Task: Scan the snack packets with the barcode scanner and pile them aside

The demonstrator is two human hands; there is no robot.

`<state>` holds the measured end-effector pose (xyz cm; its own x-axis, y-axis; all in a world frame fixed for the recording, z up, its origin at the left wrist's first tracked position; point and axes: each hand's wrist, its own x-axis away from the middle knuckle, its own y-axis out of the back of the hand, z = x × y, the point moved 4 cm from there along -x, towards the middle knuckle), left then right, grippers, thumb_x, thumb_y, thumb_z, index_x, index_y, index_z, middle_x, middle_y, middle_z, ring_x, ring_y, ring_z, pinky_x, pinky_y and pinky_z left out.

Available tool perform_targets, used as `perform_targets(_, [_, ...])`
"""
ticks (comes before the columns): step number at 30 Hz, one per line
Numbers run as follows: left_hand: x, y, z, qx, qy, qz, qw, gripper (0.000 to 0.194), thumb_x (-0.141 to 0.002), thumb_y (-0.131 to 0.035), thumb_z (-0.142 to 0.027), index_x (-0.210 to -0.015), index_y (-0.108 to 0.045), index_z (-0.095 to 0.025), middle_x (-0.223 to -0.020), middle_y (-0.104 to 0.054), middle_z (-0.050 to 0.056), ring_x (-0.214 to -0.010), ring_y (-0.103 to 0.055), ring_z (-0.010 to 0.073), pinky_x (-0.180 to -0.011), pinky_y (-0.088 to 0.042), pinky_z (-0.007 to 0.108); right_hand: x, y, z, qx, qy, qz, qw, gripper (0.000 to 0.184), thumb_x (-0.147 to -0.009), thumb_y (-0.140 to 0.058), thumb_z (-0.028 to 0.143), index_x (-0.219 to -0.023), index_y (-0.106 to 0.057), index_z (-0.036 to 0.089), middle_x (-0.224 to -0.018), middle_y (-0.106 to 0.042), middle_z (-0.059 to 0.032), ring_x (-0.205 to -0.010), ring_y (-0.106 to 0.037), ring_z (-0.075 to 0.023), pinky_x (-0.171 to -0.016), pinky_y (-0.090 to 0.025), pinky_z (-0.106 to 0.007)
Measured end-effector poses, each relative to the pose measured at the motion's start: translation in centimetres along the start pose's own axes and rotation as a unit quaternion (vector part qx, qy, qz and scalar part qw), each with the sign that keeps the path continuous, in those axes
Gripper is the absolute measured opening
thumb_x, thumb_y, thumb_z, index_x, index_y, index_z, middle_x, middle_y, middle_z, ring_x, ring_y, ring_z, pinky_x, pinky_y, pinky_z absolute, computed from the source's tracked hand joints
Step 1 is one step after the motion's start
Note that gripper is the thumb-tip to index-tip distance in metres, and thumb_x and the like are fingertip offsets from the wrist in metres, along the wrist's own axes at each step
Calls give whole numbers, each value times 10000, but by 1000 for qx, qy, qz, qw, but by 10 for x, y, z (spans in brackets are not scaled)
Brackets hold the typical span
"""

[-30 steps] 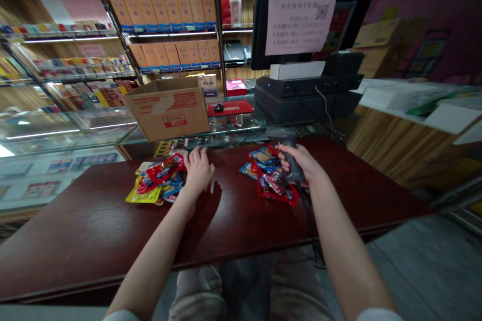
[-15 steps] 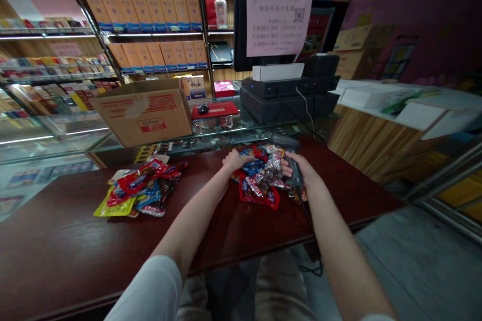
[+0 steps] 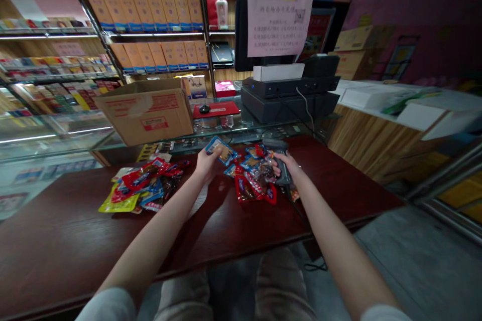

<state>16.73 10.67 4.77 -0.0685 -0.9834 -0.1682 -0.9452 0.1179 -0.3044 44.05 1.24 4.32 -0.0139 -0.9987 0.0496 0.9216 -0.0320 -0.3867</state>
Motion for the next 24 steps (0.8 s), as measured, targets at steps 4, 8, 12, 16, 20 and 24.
perform_targets(4, [24,24,-26,60,20,26,998,537,-614,-865,-397,-1038,-629,-168,-998,-713,69,-895,-702,204,-881,-556,399,-8,-20,1,49,15,-26,998,360,-657,-781,392,-848,-557,185,-537,-529,70,-375,-438,-71,-343,-382,-201])
perform_targets(8, [38,46,-41,57,18,15,998,476,-699,-812,-382,-1085,-592,-212,-1087,-701,57,-1000,-695,198,-893,-566,388,-20,-40,0,92,12,-22,995,350,-652,-781,396,-800,-538,192,-527,-532,69,-355,-440,-72,-330,-386,-204])
perform_targets(12, [41,62,-40,27,11,-5,1000,496,-714,-785,-420,-1105,-575,-201,-1124,-703,79,-1063,-684,217,-910,-564,387,-24,-60,6,117,13,7,993,388,-654,-793,414,-849,-547,185,-542,-540,72,-358,-451,-76,-336,-396,-212])
perform_targets(16, [36,75,-32,-23,-18,-59,998,546,-697,-758,-490,-1087,-576,-154,-1071,-719,112,-971,-699,224,-870,-563,368,-21,-91,10,99,-4,95,991,398,-687,-787,409,-920,-569,171,-555,-534,70,-357,-424,-66,-342,-373,-211])
perform_targets(20, [31,81,-29,-132,-51,-58,988,452,-731,-687,-479,-1013,-596,-137,-974,-727,89,-864,-689,208,-804,-557,340,-16,-120,-2,84,-24,179,980,350,-732,-755,407,-918,-571,175,-573,-536,60,-357,-421,-63,-342,-337,-203])
perform_targets(24, [34,80,-31,-261,-71,-44,962,335,-794,-605,-417,-978,-634,-139,-943,-736,71,-847,-679,199,-784,-537,307,-13,-131,-19,52,-41,200,978,322,-745,-735,382,-927,-581,166,-566,-502,69,-362,-390,-53,-343,-310,-192])
